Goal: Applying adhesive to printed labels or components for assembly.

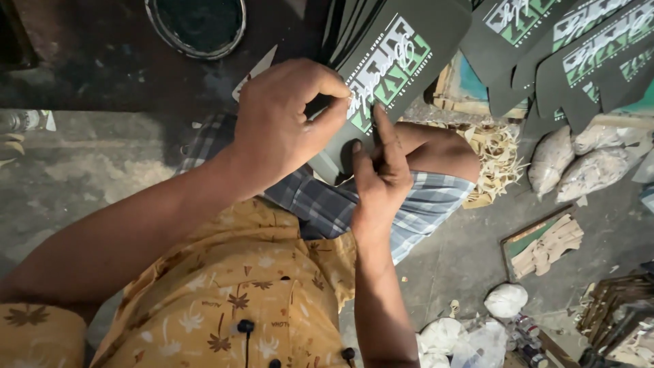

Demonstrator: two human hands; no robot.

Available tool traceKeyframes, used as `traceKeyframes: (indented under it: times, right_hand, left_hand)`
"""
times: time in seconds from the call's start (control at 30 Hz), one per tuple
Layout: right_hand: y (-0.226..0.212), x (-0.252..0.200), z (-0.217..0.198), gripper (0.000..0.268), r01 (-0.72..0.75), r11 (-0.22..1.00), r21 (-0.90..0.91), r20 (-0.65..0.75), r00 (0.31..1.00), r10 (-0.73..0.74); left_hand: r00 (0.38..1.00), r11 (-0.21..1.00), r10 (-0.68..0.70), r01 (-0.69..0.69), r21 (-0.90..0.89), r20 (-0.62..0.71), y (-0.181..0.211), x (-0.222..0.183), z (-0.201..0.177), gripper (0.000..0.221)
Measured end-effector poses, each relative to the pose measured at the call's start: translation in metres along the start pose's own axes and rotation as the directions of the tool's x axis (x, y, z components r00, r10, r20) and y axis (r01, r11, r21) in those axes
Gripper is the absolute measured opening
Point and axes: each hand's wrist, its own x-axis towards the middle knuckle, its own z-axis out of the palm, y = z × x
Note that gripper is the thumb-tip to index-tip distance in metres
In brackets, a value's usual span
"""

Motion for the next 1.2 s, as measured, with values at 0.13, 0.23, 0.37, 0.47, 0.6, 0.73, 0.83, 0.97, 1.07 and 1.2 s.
traceKeyframes:
  times: [0.13, 0.23, 0.37, 0.47, 0.6, 0.73, 0.83, 0.97, 1.07, 1.2]
  right_hand:
    - [-0.004, -0.0012, 0.0021, 0.057, -0.017, 0.998, 0.058, 0.007, 1.0, 0.017]
    - [-0.0049, -0.001, 0.0035, 0.058, -0.029, 0.999, 0.029, -0.005, 1.0, 0.029]
    - [-0.0035, -0.0015, 0.0035, 0.057, -0.007, 0.999, 0.042, -0.003, 1.0, 0.007]
    - [-0.0046, -0.0011, 0.0041, 0.058, -0.003, 0.999, 0.032, -0.001, 1.0, 0.003]
    - [-0.0036, -0.0009, 0.004, 0.058, -0.008, 0.999, 0.042, -0.002, 1.0, 0.008]
    - [-0.0004, -0.0012, 0.0035, 0.058, -0.011, 0.999, 0.035, -0.003, 1.0, 0.011]
    - [-0.0012, -0.0011, 0.0041, 0.059, -0.002, 0.999, 0.033, -0.011, 1.0, 0.002]
    - [-0.0067, -0.0008, 0.0055, 0.057, -0.023, 0.998, 0.055, -0.007, 1.0, 0.024]
    - [-0.0064, -0.0003, 0.0067, 0.057, -0.029, 0.996, 0.085, -0.001, 1.0, 0.029]
    - [-0.0027, -0.0014, 0.0044, 0.058, -0.012, 0.997, 0.081, 0.004, 1.0, 0.011]
  left_hand:
    - [1.0, 0.999, -0.01, 0.009, 0.035, 0.007, 0.0015, 0.0005, 0.0007, 0.018]
    - [1.0, 0.999, -0.01, 0.01, 0.05, 0.01, 0.0013, 0.0013, 0.0015, 0.018]
    - [1.0, 0.998, -0.009, 0.009, 0.055, -0.001, 0.0011, 0.0008, 0.002, 0.019]
    - [1.0, 0.997, 0.003, -0.004, 0.073, 0.01, 0.0011, 0.0005, 0.0004, 0.019]
    - [0.998, 0.993, 0.054, -0.056, 0.1, 0.026, -0.002, -0.0012, 0.0004, 0.019]
    - [0.999, 1.0, -0.01, 0.01, 0.005, 0.033, -0.0003, -0.001, -0.0008, 0.018]
    - [1.0, 0.998, -0.01, 0.008, 0.056, 0.028, -0.0005, -0.0009, -0.0006, 0.019]
    - [0.998, 0.994, 0.047, -0.05, 0.092, 0.035, -0.0016, -0.0007, -0.0002, 0.019]
    - [0.999, 0.997, 0.024, -0.027, 0.075, 0.037, -0.0023, -0.001, -0.0005, 0.019]
    - [1.0, 0.996, -0.002, -0.001, 0.094, 0.029, -0.0029, -0.0029, 0.0021, 0.019]
